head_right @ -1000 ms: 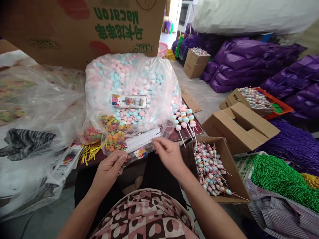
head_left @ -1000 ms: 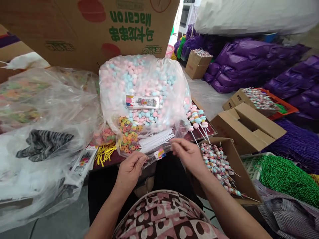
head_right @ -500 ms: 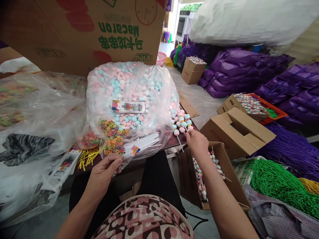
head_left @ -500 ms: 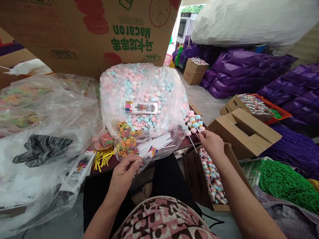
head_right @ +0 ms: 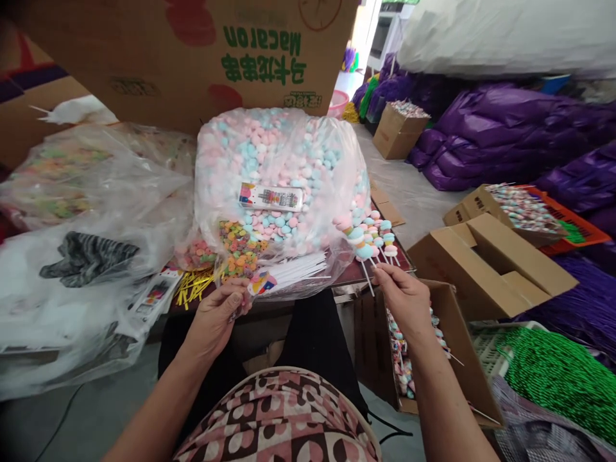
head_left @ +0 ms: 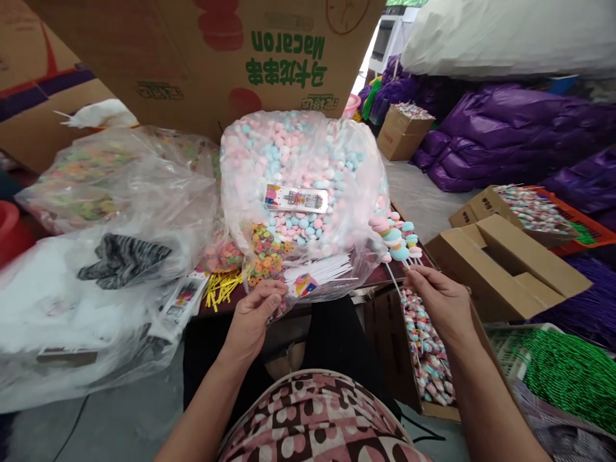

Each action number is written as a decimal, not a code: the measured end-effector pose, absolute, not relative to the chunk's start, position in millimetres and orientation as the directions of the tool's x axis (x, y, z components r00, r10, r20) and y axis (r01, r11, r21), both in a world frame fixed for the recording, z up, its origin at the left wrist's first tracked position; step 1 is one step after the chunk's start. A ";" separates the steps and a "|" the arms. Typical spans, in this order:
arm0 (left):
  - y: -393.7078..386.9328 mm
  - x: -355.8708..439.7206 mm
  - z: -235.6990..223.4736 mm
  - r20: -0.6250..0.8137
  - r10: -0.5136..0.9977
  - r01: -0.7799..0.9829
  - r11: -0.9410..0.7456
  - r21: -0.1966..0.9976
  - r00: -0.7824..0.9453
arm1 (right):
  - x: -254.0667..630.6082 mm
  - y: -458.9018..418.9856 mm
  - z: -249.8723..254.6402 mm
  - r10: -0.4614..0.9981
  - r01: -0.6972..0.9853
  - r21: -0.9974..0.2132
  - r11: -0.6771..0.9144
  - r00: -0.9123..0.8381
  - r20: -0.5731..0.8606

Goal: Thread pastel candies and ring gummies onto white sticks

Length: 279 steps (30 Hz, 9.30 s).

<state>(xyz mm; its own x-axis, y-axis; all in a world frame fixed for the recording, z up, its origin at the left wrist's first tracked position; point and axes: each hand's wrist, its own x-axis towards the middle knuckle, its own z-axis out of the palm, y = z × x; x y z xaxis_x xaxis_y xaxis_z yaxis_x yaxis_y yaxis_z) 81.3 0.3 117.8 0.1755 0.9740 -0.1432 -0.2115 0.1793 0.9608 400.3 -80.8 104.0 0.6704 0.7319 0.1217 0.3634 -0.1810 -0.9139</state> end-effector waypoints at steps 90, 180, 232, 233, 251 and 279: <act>-14.9 64.6 111.3 0.272 0.906 0.172 -0.339 0.925 0.325 | 270.6 -63.2 120.6 0.995 -0.061 -0.998 0.028 0.097 0.022; 1.1 63.3 202.9 0.132 0.935 -0.429 0.024 0.903 0.329 | 253.0 -74.5 116.1 0.956 -0.433 -0.853 -0.292 -0.111 -0.271; 7.8 90.7 165.3 -0.224 0.972 -0.663 0.217 0.716 0.076 | 219.2 -73.1 96.7 0.995 0.023 -0.996 -0.083 0.053 -0.082; 6.6 93.4 162.5 -0.235 0.969 -0.671 0.226 0.706 0.080 | 220.0 -73.5 96.5 0.996 0.067 -0.996 -0.060 0.071 -0.055; 9.6 72.4 173.7 -0.188 0.978 -0.678 0.201 0.707 0.093 | 219.6 -75.4 103.4 0.934 -0.231 -0.908 -0.350 -0.162 -0.319; -7.6 83.6 146.6 -0.133 0.966 -0.492 0.227 0.841 0.220 | 210.6 -73.6 109.1 0.961 -0.202 -0.948 -0.245 0.075 -0.265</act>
